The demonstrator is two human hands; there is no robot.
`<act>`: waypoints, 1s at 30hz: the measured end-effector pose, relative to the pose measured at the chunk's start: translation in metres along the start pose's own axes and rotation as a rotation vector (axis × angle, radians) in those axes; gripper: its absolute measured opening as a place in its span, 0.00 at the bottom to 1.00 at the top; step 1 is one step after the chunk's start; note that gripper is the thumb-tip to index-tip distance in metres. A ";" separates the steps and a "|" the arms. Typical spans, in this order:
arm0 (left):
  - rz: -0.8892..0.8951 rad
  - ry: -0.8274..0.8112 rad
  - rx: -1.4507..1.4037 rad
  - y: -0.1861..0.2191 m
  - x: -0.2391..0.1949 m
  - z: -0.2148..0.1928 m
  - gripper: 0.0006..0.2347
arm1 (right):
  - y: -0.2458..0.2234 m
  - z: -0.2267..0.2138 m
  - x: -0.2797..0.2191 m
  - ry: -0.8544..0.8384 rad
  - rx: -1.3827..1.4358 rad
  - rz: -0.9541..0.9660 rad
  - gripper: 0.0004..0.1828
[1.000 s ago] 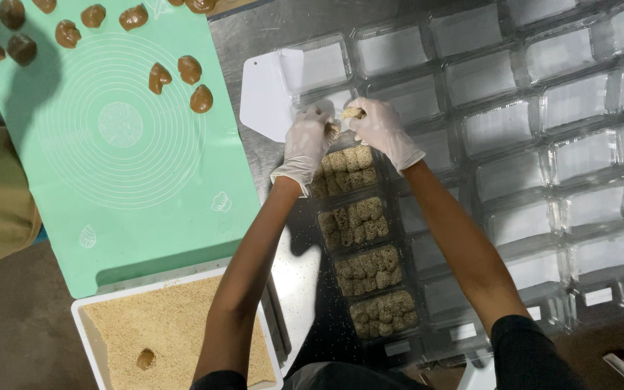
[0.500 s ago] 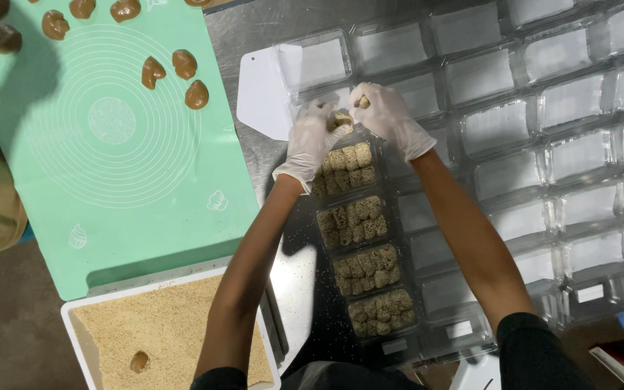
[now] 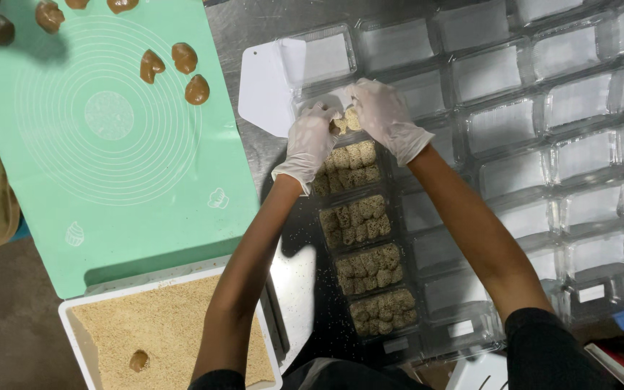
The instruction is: The person rolls small brown dough pieces in a tray of sesame seeds and places them into clear plastic containers. Another person shapes dough on a green mat nearby. The camera wearer repeatedly coats the dough and arranges the finished pieces in rows within the containers.
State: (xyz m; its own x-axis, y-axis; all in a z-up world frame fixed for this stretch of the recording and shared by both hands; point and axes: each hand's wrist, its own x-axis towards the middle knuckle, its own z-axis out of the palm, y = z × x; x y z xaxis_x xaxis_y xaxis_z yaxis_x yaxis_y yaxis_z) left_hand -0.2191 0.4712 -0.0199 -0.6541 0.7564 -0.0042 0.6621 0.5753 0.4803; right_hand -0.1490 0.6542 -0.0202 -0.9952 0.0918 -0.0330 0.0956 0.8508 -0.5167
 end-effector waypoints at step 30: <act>-0.623 -0.103 -1.086 -0.019 0.013 -0.037 0.20 | -0.034 0.011 -0.003 0.066 0.780 0.139 0.30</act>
State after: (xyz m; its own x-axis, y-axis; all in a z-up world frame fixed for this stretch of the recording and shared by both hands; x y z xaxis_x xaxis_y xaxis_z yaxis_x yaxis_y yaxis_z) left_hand -0.2538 0.4590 0.0033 -0.6828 0.4978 -0.5347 -0.4230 0.3274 0.8449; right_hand -0.1491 0.6194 -0.0124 -0.9696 0.2218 -0.1036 0.1539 0.2232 -0.9625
